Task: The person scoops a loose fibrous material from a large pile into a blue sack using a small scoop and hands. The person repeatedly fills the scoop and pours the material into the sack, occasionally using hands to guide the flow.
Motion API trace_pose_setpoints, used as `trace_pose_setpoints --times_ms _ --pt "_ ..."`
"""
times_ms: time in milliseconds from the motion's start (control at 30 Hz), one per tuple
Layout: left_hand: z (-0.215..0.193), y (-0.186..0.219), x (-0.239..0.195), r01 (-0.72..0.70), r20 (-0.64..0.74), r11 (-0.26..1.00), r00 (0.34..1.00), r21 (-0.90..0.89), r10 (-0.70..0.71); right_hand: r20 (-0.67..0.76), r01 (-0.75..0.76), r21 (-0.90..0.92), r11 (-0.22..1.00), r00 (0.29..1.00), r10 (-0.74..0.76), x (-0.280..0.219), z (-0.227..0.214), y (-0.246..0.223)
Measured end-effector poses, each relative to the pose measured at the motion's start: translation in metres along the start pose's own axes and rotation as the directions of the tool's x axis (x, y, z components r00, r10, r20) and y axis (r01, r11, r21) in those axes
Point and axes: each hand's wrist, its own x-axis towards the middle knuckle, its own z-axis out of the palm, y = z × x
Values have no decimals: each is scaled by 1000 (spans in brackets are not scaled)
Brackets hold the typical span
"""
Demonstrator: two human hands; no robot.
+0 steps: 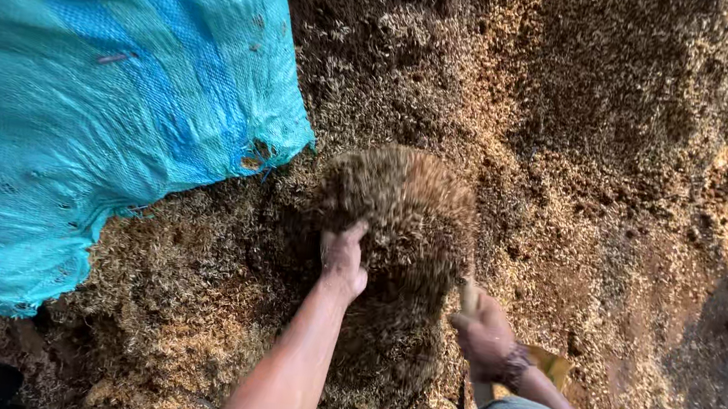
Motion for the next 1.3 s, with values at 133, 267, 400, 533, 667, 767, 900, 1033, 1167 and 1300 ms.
trace_pose_setpoints --times_ms 133,267,400,533,667,767,900,1033,1167,1300 --pt "22 63 -17 -316 189 947 929 -48 320 -96 224 -213 951 964 -248 -15 -64 -77" --pt "21 85 -40 -628 51 759 775 172 630 -375 218 -63 974 899 -225 1 -51 -146" --pt "-20 44 -59 -460 -262 772 756 439 599 -138 87 -173 981 984 -112 1 -23 -143" --pt "-82 -24 -68 -61 -438 565 566 823 698 -39 110 -295 949 991 -127 -15 -35 -64" --pt "-124 -94 -88 273 -694 670 513 690 505 -375 238 40 970 904 -206 -17 -39 28" --pt "-129 -129 -88 253 -736 805 606 537 301 -511 216 387 897 859 13 -17 -28 92" --pt "-122 -164 -72 155 -568 965 823 210 -8 -424 52 403 914 895 136 -15 5 171" --pt "-101 -173 -55 192 -374 981 908 -31 -190 -163 -245 288 926 940 300 -13 26 209" --pt "-72 -159 -36 219 -306 969 920 -114 -244 161 -228 378 897 971 179 -16 36 192" --pt "-42 -134 -30 238 -286 953 915 -187 -285 256 -136 406 904 966 30 -29 25 130"
